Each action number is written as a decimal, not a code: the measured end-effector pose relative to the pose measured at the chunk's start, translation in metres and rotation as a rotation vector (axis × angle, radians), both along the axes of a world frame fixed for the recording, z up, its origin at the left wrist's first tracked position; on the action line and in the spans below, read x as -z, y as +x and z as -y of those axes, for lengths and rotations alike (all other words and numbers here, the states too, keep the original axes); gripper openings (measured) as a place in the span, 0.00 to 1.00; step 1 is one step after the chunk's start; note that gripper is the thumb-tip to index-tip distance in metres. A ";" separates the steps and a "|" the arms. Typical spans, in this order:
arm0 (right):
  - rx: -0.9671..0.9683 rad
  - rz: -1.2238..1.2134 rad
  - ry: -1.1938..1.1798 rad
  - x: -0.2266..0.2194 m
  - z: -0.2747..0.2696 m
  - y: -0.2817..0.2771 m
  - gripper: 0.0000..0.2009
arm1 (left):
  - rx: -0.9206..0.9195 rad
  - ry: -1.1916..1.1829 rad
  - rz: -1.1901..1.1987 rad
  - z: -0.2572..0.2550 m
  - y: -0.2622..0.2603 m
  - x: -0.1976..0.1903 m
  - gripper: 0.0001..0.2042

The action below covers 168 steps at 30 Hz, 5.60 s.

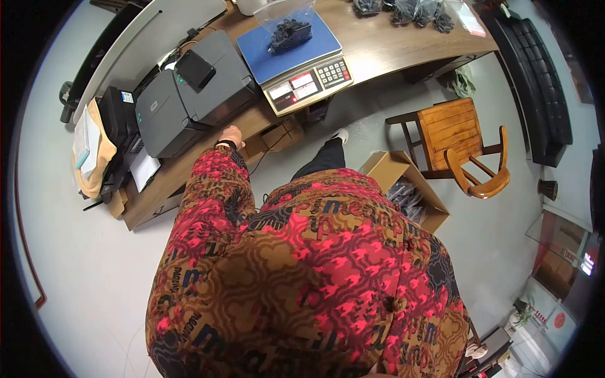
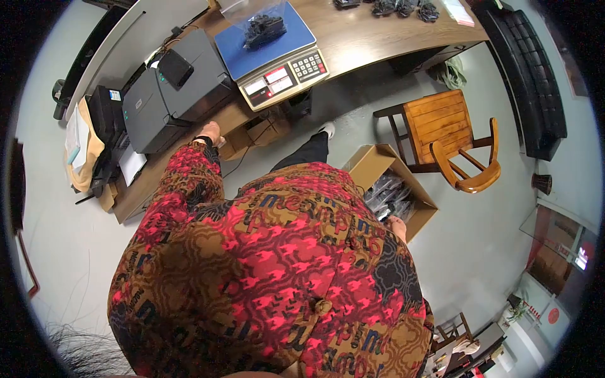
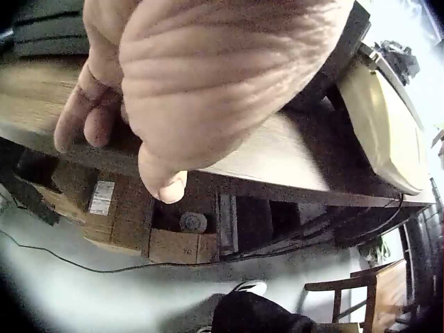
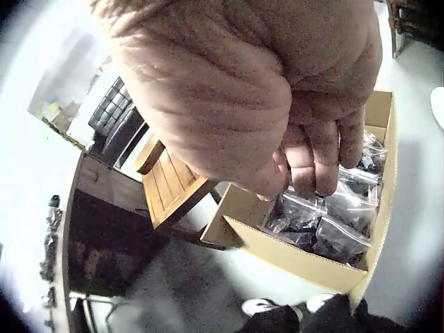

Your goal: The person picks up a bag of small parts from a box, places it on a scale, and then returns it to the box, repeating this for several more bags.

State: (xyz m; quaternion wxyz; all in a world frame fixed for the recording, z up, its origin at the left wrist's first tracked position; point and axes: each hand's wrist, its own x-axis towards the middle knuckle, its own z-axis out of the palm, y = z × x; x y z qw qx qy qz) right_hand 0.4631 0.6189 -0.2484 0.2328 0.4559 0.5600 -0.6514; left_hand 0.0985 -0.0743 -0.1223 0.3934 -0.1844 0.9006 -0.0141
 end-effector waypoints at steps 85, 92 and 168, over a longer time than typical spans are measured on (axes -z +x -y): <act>-0.216 -0.127 0.041 0.031 -0.017 -0.027 0.07 | 0.199 0.138 0.034 0.014 -0.003 -0.007 0.37; -0.221 -0.231 0.038 0.045 -0.028 -0.013 0.07 | 0.179 0.150 0.022 0.014 -0.002 -0.008 0.37; -0.067 0.099 0.226 -0.034 0.028 -0.037 0.10 | 0.213 0.117 0.042 0.010 -0.002 -0.016 0.35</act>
